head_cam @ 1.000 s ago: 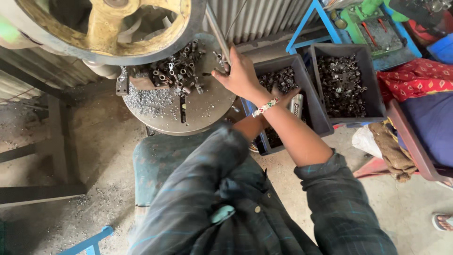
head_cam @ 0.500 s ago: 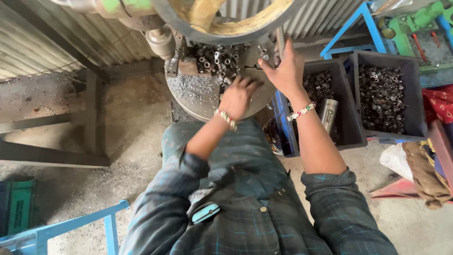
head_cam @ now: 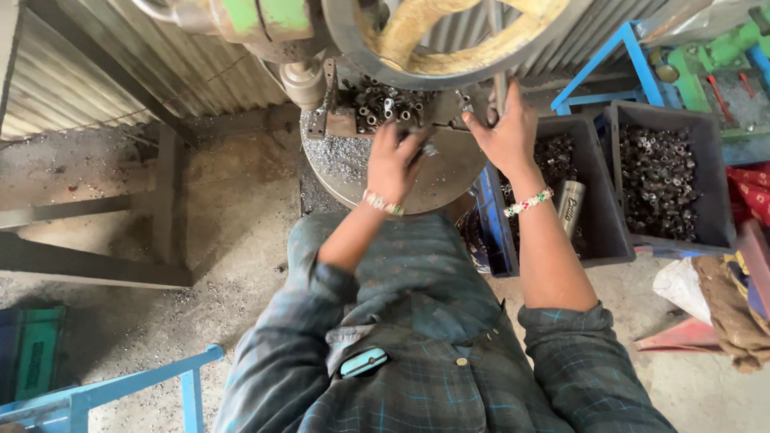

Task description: The person stands at a drill press, picks small cylindrical metal fittings one at a time from the machine table, positions each under the drill bit, and pulls the lever to drill holes, setting finished pieces aside and reaching for more from a bin.

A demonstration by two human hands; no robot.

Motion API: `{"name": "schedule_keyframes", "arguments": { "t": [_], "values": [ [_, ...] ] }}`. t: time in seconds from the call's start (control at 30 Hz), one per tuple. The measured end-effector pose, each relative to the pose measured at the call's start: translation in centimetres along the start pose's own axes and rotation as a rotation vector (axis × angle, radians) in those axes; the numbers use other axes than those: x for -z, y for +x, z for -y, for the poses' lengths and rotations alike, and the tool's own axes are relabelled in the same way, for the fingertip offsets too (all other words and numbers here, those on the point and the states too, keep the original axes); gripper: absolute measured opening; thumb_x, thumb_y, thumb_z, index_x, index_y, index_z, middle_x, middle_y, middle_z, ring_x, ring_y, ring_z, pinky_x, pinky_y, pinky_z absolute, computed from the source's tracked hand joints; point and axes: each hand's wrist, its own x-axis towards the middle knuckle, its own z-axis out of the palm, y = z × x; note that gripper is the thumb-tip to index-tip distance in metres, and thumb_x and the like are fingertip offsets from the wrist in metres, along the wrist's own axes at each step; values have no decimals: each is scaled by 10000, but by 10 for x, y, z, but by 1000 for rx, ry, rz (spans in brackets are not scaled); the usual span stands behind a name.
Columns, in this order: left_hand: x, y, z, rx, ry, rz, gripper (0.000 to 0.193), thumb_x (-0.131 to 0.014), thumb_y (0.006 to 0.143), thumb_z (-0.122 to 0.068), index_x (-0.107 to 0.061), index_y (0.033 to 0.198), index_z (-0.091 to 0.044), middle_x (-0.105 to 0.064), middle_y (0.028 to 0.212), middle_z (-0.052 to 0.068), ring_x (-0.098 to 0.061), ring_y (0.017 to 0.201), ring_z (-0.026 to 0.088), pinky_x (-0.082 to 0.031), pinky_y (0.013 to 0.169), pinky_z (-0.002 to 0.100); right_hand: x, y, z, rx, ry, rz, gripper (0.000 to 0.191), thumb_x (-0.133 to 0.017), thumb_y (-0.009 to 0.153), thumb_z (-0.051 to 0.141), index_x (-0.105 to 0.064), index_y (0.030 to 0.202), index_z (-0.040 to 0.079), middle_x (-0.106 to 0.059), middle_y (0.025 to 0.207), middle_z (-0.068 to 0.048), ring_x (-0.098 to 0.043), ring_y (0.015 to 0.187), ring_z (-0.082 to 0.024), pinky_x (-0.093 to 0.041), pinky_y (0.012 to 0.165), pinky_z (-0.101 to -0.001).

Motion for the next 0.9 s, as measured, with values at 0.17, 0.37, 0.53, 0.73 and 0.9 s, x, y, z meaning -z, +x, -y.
{"name": "schedule_keyframes", "arguments": {
  "t": [0.17, 0.37, 0.53, 0.73, 0.9],
  "values": [
    [60, -39, 21, 579, -723, -426, 336, -744, 933, 0, -646, 1249, -57, -640, 1135, 74, -637, 1028, 177, -542, 939, 296, 0, -1, 6, 103, 45, -63, 666, -937, 828, 146, -537, 1331, -28, -591, 882, -26, -547, 670, -136, -505, 646, -308],
    [107, -45, 113, 870, -1000, -589, 264, -730, 911, 74, -669, 1166, 45, -700, 1091, 82, -654, 951, 128, -548, 850, 261, -5, 3, 8, 56, 38, -56, 493, -936, 839, 129, -557, 1130, 5, -546, 813, -19, -503, 637, -144, -469, 628, -306],
    [109, -27, 135, 830, -935, -380, 313, -673, 924, 22, -695, 1237, 23, -751, 1124, 41, -705, 994, 91, -584, 906, 229, -7, 3, 4, 42, 69, -41, 471, -935, 842, 99, -522, 1052, 13, -528, 812, -22, -485, 648, -135, -460, 622, -293],
    [111, -12, 126, 737, -542, -323, 190, -752, 947, -27, -752, 1129, 28, -760, 949, 61, -674, 839, 83, -580, 767, 233, -9, 3, 0, 26, 99, -38, 477, -930, 840, 85, -520, 1069, -2, -543, 832, -28, -482, 648, -129, -457, 610, -281],
    [114, 3, 146, 681, -602, -142, 183, -697, 956, -23, -734, 1123, 42, -769, 981, 60, -707, 868, 89, -599, 813, 236, -11, 3, -5, 70, 113, -57, 491, -934, 834, 70, -539, 1113, -16, -575, 866, -42, -497, 676, -130, -460, 615, -274]
  ]
}}
